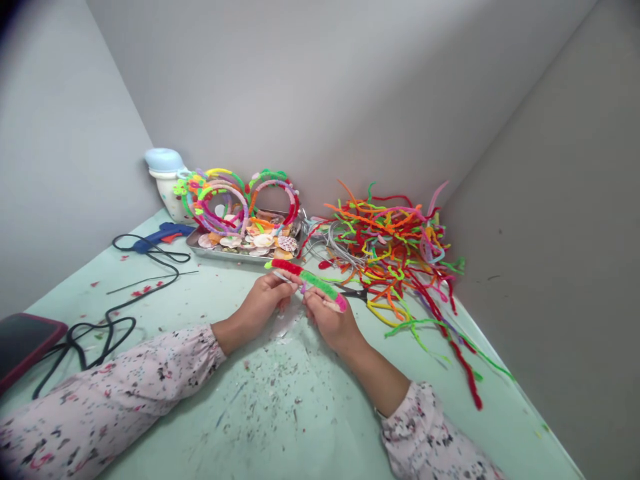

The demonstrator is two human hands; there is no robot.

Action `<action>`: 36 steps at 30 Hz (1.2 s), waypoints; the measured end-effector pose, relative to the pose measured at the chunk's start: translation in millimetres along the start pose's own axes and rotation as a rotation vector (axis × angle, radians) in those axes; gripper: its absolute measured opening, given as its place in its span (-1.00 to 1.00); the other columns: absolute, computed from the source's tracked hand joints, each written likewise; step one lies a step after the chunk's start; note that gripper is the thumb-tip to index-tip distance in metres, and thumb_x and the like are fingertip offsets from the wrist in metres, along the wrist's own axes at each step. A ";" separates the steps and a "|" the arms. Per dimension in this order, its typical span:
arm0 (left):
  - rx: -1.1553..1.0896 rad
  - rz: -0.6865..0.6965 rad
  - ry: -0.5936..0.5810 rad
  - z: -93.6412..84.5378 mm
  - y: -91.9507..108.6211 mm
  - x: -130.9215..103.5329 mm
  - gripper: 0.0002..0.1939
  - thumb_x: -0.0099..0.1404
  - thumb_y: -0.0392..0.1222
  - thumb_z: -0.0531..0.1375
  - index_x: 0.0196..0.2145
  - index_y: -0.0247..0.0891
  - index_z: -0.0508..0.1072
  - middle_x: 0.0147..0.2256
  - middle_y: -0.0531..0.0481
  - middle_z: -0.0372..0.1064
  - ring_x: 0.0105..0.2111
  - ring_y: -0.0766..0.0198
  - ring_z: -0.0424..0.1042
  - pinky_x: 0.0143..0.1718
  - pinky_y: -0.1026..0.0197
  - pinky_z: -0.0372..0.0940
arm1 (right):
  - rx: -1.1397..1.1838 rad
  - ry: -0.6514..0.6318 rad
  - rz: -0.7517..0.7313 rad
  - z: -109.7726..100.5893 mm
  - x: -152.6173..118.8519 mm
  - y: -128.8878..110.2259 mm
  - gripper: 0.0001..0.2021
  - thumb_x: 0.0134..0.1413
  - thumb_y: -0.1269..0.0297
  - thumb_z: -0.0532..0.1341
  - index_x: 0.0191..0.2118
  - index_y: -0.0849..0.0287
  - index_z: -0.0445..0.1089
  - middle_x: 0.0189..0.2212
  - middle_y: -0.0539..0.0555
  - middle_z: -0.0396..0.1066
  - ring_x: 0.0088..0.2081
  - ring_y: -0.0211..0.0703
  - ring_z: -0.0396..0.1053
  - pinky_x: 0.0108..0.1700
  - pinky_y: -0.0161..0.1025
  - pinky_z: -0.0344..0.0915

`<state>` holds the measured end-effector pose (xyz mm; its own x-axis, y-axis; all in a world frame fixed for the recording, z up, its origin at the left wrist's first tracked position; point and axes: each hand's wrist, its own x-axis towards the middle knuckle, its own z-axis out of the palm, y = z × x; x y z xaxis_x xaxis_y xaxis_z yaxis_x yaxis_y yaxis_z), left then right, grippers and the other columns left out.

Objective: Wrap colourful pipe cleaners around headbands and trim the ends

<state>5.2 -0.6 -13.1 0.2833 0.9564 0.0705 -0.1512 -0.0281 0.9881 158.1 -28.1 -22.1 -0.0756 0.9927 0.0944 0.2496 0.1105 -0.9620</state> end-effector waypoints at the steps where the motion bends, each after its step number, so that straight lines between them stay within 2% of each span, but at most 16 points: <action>1: 0.002 -0.003 -0.009 -0.2 0.0 0.0 -0.87 0.11 -0.20 0.18 -0.36 -0.30 0.41 -0.68 0.17 0.11 -0.67 0.44 0.08 -0.62 0.34 0.01 | 0.001 -0.008 -0.004 0.0 0.1 0.3 -0.76 0.10 0.18 0.09 -0.50 0.17 0.32 -0.67 -0.08 0.23 -0.61 -0.31 0.16 -0.54 -0.34 0.09; 13: 0.073 -0.011 0.004 0.5 0.0 0.5 -0.88 0.13 -0.19 0.18 -0.42 -0.31 0.44 -0.69 0.16 0.17 -0.68 0.44 0.09 -0.60 0.32 0.02 | -0.052 -0.025 -0.032 0.2 2.4 7.3 -0.74 0.11 0.20 0.08 -0.54 0.16 0.27 -0.66 -0.08 0.24 -0.60 -0.30 0.19 -0.50 -0.31 0.12; 20: 0.101 -0.013 -0.002 0.7 -0.3 1.5 -0.86 0.13 -0.21 0.17 -0.37 -0.33 0.45 -0.72 0.18 0.14 -0.69 0.43 0.08 -0.59 0.32 0.02 | -0.115 -0.021 -0.053 -0.5 0.2 5.5 -0.74 0.12 0.18 0.07 -0.53 0.16 0.28 -0.64 -0.07 0.24 -0.59 -0.28 0.18 -0.50 -0.30 0.10; 28: 0.136 -0.029 0.047 5.0 7.8 -1.7 -0.88 0.09 -0.30 0.13 -0.56 -0.32 0.39 -0.74 0.15 0.13 -0.68 0.42 0.08 -0.58 0.31 0.02 | -0.141 0.002 -0.114 -0.2 -2.4 11.8 -0.85 0.09 0.28 0.06 -0.46 0.13 0.29 -0.60 -0.08 0.24 -0.56 -0.28 0.17 -0.47 -0.32 0.11; 36: 0.158 -0.021 0.056 7.3 9.4 -2.0 -0.81 0.11 -0.26 0.14 -0.62 -0.30 0.34 -0.77 0.17 0.06 -0.66 0.41 0.07 -0.55 0.30 0.01 | -0.212 0.011 -0.164 -0.8 -1.9 10.3 -0.85 0.08 0.32 0.07 -0.48 0.12 0.28 -0.59 -0.07 0.26 -0.53 -0.26 0.21 -0.44 -0.31 0.14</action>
<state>10.1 -4.9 -3.0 0.2306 0.9719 0.0465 0.0066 -0.0493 0.9988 161.6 -28.8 -31.9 -0.1215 0.9611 0.2480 0.4319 0.2762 -0.8586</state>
